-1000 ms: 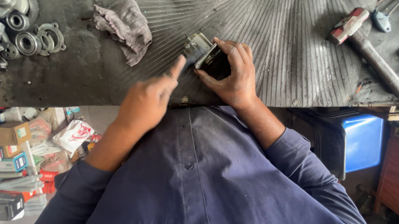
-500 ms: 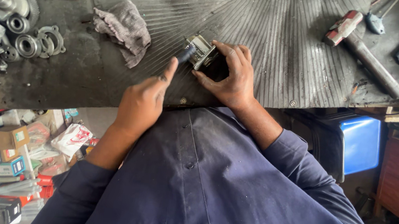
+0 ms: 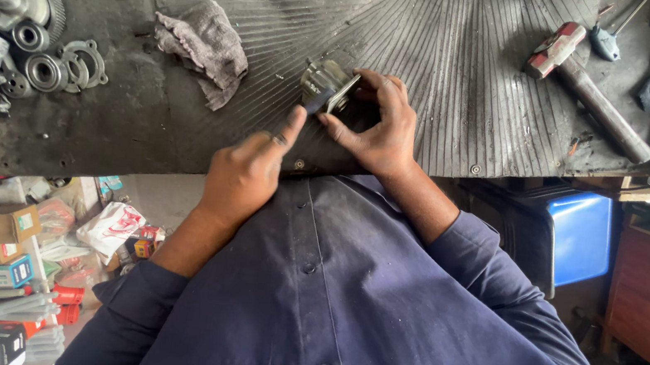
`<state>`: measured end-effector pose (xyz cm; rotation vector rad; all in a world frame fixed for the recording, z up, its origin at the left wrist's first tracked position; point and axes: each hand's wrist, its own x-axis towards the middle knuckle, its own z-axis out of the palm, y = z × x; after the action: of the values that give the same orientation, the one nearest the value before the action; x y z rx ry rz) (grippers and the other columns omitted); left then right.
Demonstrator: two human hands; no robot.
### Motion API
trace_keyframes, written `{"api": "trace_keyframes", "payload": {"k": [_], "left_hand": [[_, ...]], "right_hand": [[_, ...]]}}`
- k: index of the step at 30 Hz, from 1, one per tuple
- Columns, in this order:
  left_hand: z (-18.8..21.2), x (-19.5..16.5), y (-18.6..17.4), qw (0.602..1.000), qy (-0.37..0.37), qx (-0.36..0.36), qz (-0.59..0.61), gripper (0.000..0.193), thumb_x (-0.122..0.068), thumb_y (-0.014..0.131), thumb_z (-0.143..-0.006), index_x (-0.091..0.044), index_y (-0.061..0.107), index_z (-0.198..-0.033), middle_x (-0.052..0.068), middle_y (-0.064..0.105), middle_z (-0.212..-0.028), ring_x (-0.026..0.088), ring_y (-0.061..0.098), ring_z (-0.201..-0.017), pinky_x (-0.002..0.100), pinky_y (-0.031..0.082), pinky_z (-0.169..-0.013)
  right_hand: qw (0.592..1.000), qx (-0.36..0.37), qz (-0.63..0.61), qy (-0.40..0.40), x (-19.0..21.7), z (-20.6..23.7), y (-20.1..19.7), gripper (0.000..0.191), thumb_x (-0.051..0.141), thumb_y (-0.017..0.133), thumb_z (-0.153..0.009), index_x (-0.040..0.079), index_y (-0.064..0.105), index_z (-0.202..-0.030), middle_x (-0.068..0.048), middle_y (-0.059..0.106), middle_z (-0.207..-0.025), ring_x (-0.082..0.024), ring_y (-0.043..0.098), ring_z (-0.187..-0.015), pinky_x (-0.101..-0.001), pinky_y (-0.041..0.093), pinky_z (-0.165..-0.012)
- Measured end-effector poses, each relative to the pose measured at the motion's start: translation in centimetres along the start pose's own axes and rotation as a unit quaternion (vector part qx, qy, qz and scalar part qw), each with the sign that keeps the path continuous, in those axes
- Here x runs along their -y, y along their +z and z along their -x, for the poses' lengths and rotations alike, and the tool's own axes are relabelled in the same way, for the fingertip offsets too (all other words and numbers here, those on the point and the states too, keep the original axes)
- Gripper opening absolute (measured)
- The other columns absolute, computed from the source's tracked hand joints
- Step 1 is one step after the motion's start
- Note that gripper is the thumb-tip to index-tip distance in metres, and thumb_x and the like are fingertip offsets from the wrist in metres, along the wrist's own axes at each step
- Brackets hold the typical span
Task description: The person cleans a small mechanical part by first scrubbing it with a toothbrush, then wiping it with a cloth. The person rotates the part to clean different sides and finishes by placing it on the workbench.
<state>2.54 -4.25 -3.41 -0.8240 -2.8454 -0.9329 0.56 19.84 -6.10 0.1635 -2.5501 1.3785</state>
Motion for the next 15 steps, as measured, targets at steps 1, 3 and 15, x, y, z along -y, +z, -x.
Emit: {"api": "trace_keyframes", "payload": {"k": [1,3,15], "left_hand": [[-0.03,-0.04,0.06,1.000,-0.005,-0.011,0.009,0.073,0.002,0.064,-0.090,-0.022,0.048,-0.157,0.008,0.058,-0.079,0.031,0.064,-0.066,0.046,0.054,-0.062],[-0.06,-0.13,0.14,0.999,-0.012,-0.034,0.022,0.072,0.003,0.062,-0.091,-0.021,0.047,-0.158,0.008,0.060,-0.083,0.032,0.065,-0.069,0.046,0.054,-0.062],[0.40,0.11,0.39,0.999,-0.026,0.002,0.023,0.072,0.000,0.065,-0.090,-0.022,0.048,-0.156,0.007,0.057,-0.074,0.030,0.063,-0.062,0.045,0.053,-0.059]], "right_hand": [[0.999,0.000,-0.023,0.023,-0.10,0.03,0.05,0.072,0.029,0.097,-0.077,-0.001,0.060,-0.131,-0.014,0.065,-0.118,-0.021,0.070,-0.103,-0.0332,0.061,-0.094],[1.000,0.001,-0.009,0.005,-0.27,0.08,0.17,0.073,0.030,0.098,-0.077,-0.002,0.060,-0.131,-0.014,0.066,-0.119,-0.021,0.071,-0.104,-0.0326,0.061,-0.094],[1.000,-0.003,0.012,-0.025,-0.20,-0.03,0.13,0.070,0.028,0.098,-0.076,-0.001,0.062,-0.128,-0.013,0.069,-0.119,-0.024,0.068,-0.107,-0.0336,0.060,-0.094]]}}
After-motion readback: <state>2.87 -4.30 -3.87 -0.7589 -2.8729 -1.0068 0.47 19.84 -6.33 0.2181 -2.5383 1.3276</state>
